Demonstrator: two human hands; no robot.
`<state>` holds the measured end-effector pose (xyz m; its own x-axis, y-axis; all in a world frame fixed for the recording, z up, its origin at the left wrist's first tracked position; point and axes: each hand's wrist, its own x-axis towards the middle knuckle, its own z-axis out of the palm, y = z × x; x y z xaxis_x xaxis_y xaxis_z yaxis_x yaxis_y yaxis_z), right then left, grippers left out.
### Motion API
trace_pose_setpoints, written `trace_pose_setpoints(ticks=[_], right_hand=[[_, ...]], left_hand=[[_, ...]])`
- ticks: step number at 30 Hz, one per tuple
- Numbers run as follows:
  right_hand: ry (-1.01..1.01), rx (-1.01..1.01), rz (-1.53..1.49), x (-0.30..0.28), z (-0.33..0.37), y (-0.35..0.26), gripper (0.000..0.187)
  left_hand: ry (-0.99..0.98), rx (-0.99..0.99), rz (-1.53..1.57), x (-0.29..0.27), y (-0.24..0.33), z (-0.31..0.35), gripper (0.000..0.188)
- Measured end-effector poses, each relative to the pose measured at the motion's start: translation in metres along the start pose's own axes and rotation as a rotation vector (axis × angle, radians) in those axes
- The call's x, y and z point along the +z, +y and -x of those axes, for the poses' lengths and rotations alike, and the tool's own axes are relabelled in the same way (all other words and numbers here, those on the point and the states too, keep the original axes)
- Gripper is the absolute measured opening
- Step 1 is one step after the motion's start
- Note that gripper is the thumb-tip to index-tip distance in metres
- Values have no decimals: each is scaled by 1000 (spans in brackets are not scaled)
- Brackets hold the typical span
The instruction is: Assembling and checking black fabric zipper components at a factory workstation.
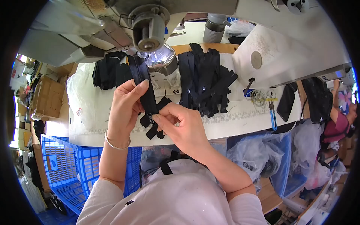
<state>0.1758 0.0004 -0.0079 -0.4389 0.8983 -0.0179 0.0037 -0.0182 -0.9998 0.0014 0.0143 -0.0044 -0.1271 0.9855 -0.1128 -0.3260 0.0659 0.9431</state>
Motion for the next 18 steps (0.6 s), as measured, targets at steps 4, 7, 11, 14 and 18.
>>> trace_pose_setpoints(ticks=[4, 7, 11, 14, 18], right_hand=[[3, 10, -51, 2, -2, -6, 15], [31, -28, -92, 6, -7, -9, 13], [18, -29, -106, 5, -12, -12, 15], [25, -30, -100, 5, -12, -9, 14], [20, -28, -111, 5, -12, -8, 14]], left_hand=[[-30, -13, -15, 2, 11, -4, 15], [14, -4, -31, 8, 17, -9, 23], [-2, 13, -40, 6, 19, -17, 23], [10, 9, -39, 8, 17, -16, 22], [4, 25, -31, 7, 16, -17, 21]])
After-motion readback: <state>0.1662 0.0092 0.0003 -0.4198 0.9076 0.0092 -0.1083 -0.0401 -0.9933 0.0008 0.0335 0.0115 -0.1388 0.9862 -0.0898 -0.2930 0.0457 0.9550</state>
